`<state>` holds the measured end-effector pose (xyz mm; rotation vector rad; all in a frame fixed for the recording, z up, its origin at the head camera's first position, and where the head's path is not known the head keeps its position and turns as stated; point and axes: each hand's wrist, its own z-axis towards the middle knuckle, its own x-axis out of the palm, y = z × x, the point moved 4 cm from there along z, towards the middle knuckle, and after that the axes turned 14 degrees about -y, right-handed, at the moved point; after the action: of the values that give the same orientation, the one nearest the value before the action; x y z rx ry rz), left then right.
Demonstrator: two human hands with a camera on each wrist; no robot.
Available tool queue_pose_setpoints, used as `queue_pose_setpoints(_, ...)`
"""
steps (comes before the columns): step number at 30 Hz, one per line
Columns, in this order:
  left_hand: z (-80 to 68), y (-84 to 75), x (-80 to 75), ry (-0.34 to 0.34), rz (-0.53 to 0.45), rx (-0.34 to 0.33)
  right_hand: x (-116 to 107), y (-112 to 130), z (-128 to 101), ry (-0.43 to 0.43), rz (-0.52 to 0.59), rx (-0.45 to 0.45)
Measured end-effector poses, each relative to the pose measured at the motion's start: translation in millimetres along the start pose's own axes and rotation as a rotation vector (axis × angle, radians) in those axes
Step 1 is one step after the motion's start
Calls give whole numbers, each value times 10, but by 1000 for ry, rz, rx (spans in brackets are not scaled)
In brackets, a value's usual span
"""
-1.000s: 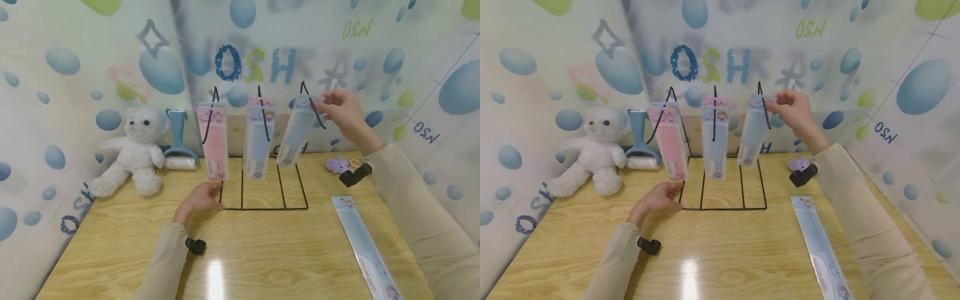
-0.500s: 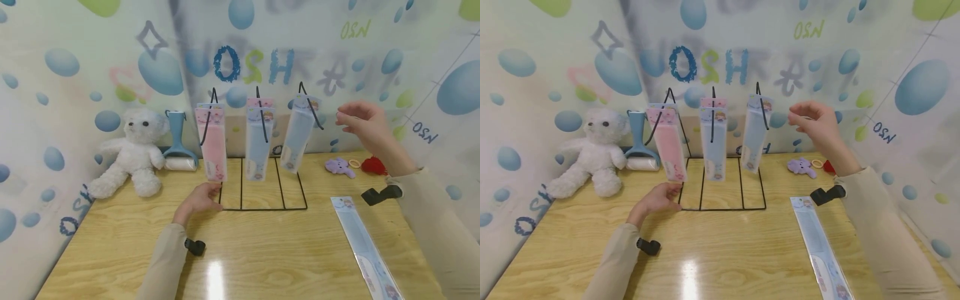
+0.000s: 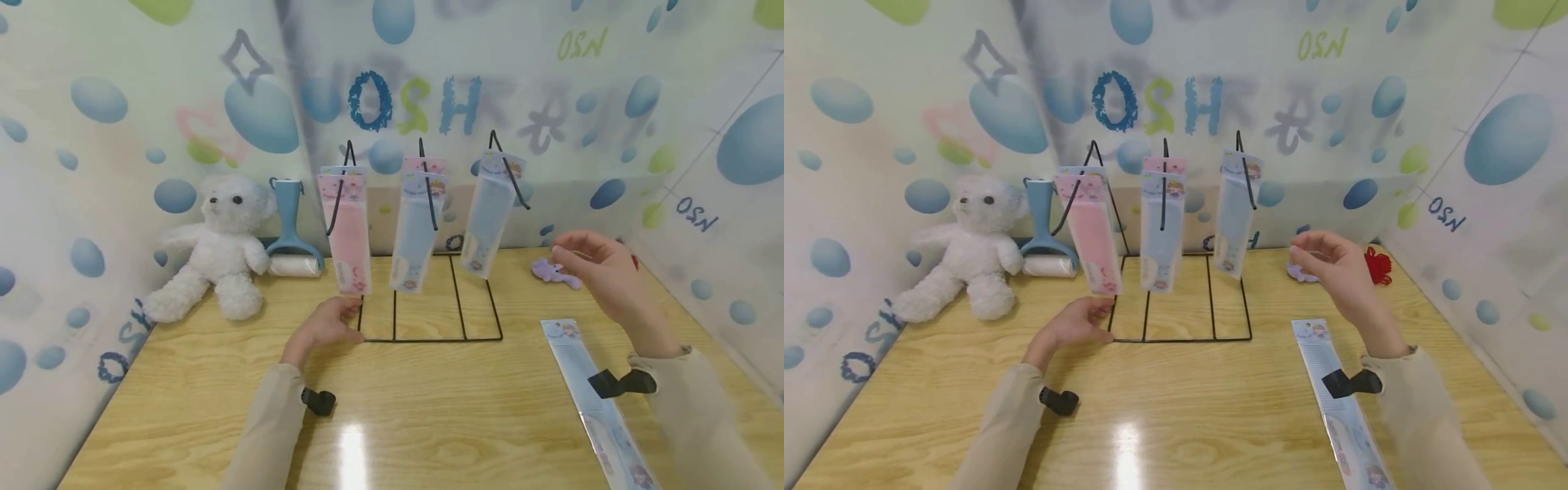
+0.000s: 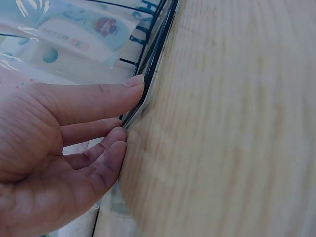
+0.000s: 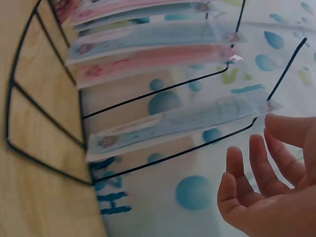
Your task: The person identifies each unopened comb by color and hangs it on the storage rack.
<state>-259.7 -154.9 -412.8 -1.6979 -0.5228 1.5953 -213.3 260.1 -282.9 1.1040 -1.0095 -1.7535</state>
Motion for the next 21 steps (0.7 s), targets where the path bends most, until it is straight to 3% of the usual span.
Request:
queue_pose_setpoints(6,-3,-15,-2,1,-19,-10,-42,-339,-79,28,-161,34)
queue_pose_setpoints(12,-4,-14,1,6,-20,-13,-94,-651,-126,121,-331,93)
queue_pose_setpoints(21,-26,-25,-13,-2,-15,-15,-243,-1146,-134,276,-403,205)
